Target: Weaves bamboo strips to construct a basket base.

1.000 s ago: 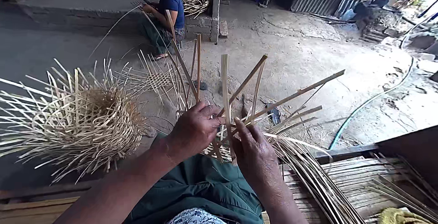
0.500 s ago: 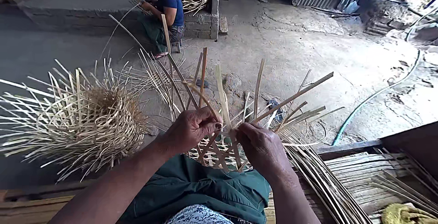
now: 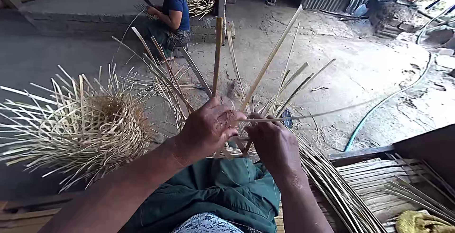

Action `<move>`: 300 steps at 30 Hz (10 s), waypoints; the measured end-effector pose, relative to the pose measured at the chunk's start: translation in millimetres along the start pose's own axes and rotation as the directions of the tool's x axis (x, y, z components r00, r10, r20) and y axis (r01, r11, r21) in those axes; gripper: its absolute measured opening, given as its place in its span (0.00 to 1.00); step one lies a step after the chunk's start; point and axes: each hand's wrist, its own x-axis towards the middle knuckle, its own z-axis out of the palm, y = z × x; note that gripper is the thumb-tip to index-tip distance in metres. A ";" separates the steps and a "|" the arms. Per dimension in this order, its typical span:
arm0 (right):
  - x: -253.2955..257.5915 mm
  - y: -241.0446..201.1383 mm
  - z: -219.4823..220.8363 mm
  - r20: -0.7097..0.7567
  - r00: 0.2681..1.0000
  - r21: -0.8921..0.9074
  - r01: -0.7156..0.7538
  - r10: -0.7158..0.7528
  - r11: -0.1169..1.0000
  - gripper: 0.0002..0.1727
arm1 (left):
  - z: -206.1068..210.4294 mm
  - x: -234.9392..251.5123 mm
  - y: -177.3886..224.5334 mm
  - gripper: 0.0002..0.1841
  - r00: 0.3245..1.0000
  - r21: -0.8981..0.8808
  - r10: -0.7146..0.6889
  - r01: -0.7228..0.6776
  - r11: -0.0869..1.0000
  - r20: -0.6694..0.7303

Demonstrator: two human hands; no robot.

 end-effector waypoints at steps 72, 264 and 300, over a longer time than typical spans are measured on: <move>-25.9 0.2 -4.3 0.145 0.953 0.114 0.249 -0.264 0.962 0.16 | -11.8 -6.9 -8.6 0.17 0.831 -0.374 -0.428 0.546 0.750 0.355; -24.6 34.9 37.2 0.170 0.981 0.941 -0.133 -0.096 0.312 0.05 | 22.7 -14.9 -21.8 0.02 0.994 -0.209 -0.114 0.110 0.972 -0.007; -157.9 133.0 -24.3 0.766 0.581 0.362 -0.743 0.275 0.563 0.18 | 55.0 -172.2 -86.3 0.28 -0.017 -0.731 -0.907 0.586 -0.350 0.421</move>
